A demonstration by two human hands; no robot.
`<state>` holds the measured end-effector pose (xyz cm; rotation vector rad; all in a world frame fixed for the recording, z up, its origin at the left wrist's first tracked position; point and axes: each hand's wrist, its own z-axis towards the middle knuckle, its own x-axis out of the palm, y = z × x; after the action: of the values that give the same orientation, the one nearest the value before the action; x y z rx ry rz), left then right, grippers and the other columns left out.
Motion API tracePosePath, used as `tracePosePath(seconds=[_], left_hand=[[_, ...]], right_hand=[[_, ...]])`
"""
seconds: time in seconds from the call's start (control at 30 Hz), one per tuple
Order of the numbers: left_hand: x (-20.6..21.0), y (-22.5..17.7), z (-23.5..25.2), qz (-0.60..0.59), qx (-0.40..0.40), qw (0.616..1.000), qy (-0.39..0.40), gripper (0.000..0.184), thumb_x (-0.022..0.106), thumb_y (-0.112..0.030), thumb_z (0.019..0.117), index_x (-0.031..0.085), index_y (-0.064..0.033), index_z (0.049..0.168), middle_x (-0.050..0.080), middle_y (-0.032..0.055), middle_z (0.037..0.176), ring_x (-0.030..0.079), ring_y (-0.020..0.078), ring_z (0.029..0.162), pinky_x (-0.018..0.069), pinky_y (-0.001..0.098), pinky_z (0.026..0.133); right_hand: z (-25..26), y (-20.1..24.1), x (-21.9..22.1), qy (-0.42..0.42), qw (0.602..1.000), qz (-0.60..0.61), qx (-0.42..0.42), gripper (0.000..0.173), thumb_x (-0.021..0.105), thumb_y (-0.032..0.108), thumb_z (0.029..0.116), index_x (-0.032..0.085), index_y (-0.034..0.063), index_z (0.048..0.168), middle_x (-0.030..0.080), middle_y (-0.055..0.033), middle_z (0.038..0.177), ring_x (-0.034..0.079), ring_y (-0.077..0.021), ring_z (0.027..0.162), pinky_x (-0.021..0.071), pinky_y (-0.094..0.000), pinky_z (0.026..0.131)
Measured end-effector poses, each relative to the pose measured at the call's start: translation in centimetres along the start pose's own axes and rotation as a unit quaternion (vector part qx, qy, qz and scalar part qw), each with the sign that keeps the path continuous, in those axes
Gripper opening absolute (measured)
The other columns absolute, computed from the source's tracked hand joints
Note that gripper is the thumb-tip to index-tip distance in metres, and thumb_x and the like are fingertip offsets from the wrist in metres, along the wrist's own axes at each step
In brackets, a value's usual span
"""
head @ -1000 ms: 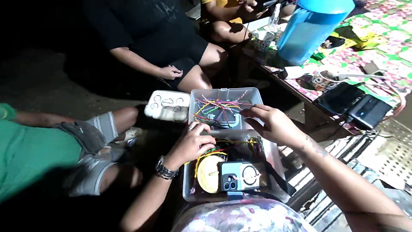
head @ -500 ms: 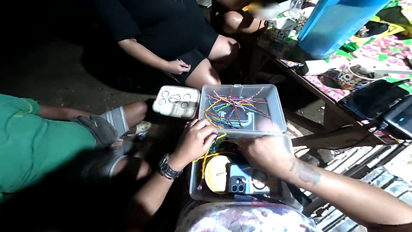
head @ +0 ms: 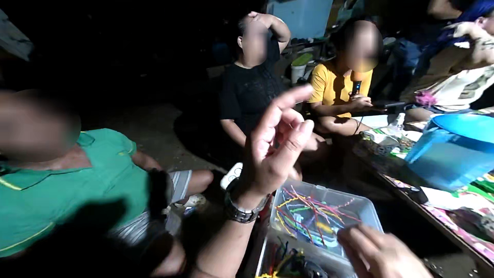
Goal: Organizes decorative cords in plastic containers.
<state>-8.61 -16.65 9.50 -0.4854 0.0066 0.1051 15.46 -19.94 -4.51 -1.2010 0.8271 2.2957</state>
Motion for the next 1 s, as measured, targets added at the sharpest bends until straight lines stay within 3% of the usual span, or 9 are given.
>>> tracePosePath(seconds=[0.1,0.27,0.33,0.43,0.53,0.63,0.8,0.9,1.0], left_hand=[[0.9,1.5,-1.5,-0.024,-0.034,0.998,-0.047,0.023,0.050,-0.008,0.1021,0.071,-0.0029,0.110,0.065,-0.0027,0.086,0.059,0.0031,0.073,0.0525,0.0203,0.067],[0.9,3.4,-4.0,-0.025,-0.114,0.987,-0.108,0.025,0.041,-0.012,0.1064,0.065,-0.0118,0.114,0.058,-0.0083,0.083,0.054,-0.0015,0.069,0.0476,0.0139,0.064],[0.4,3.3,-5.1,-0.018,-0.132,0.988,-0.079,0.026,0.038,-0.014,0.1067,0.062,-0.0106,0.117,0.057,-0.0063,0.088,0.054,-0.0010,0.070,0.0466,0.0130,0.063],[-1.5,2.8,-6.0,0.011,-0.129,0.991,-0.043,0.026,0.038,-0.011,0.1059,0.062,-0.0054,0.115,0.058,-0.0024,0.090,0.053,0.0012,0.072,0.0457,0.0139,0.064],[-3.4,2.1,-7.0,0.035,-0.155,0.987,-0.015,0.023,0.042,-0.008,0.1052,0.063,-0.0029,0.114,0.059,-0.0021,0.091,0.054,0.0011,0.073,0.0468,0.0145,0.066],[-4.1,1.2,-7.8,0.002,-0.199,0.979,-0.046,0.025,0.040,-0.015,0.1064,0.065,-0.0122,0.112,0.060,-0.0071,0.088,0.056,0.0003,0.073,0.0483,0.0156,0.067],[-3.7,1.8,-10.3,-0.059,-0.186,0.977,-0.089,0.019,0.054,-0.030,0.1034,0.071,-0.0229,0.108,0.066,-0.0102,0.089,0.061,0.0012,0.077,0.0534,0.0201,0.072],[-2.7,3.2,-13.6,-0.058,-0.272,0.958,0.069,0.018,0.053,-0.018,0.1025,0.070,-0.0135,0.107,0.068,-0.0116,0.095,0.061,-0.0045,0.081,0.0514,0.0164,0.072],[-3.0,3.9,-16.4,-0.008,-0.387,0.850,0.358,0.026,0.060,-0.010,0.0957,0.060,0.0018,0.118,0.066,0.0084,0.103,0.062,0.0069,0.078,0.0532,0.0250,0.069]], right_hand=[[3.5,-0.2,-2.9,-0.192,0.977,-0.080,-0.054,0.022,0.056,0.023,0.1034,0.072,0.0090,0.102,0.068,-0.0132,0.083,0.066,-0.0313,0.074,0.0515,-0.0470,0.064],[6.5,-1.0,-3.5,-0.387,0.912,-0.065,-0.118,0.016,0.061,0.020,0.1029,0.069,0.0069,0.108,0.064,-0.0111,0.085,0.061,-0.0192,0.080,0.0487,-0.0298,0.075],[6.2,-2.5,-0.4,-0.326,0.939,-0.068,-0.082,0.016,0.060,0.018,0.1024,0.069,0.0057,0.106,0.063,-0.0122,0.085,0.061,-0.0227,0.079,0.0495,-0.0330,0.072],[5.2,-4.7,3.8,-0.051,0.995,-0.091,-0.007,0.025,0.055,0.019,0.1019,0.075,0.0053,0.107,0.074,-0.0181,0.096,0.072,-0.0397,0.089,0.0551,-0.0584,0.075],[4.5,-3.3,4.9,0.001,0.999,-0.022,-0.035,0.028,0.051,0.020,0.0993,0.076,0.0087,0.106,0.074,-0.0139,0.092,0.073,-0.0342,0.082,0.0573,-0.0536,0.070],[3.8,-1.6,6.2,0.087,0.982,0.052,-0.162,0.022,0.056,0.020,0.0982,0.075,0.0120,0.107,0.073,-0.0126,0.096,0.072,-0.0334,0.087,0.0592,-0.0535,0.072],[2.7,-1.4,8.8,0.125,0.962,-0.024,-0.242,0.009,0.068,0.011,0.0926,0.076,0.0144,0.095,0.067,-0.0129,0.102,0.069,-0.0339,0.091,0.0607,-0.0500,0.072],[2.5,-1.8,9.2,0.096,0.967,0.008,-0.235,0.013,0.066,0.021,0.0952,0.076,0.0150,0.089,0.069,-0.0084,0.095,0.069,-0.0289,0.087,0.0598,-0.0452,0.071],[2.0,-1.9,9.4,0.082,0.971,0.044,-0.219,0.016,0.066,0.027,0.0946,0.076,0.0154,0.089,0.072,-0.0061,0.096,0.071,-0.0270,0.091,0.0604,-0.0456,0.074]])
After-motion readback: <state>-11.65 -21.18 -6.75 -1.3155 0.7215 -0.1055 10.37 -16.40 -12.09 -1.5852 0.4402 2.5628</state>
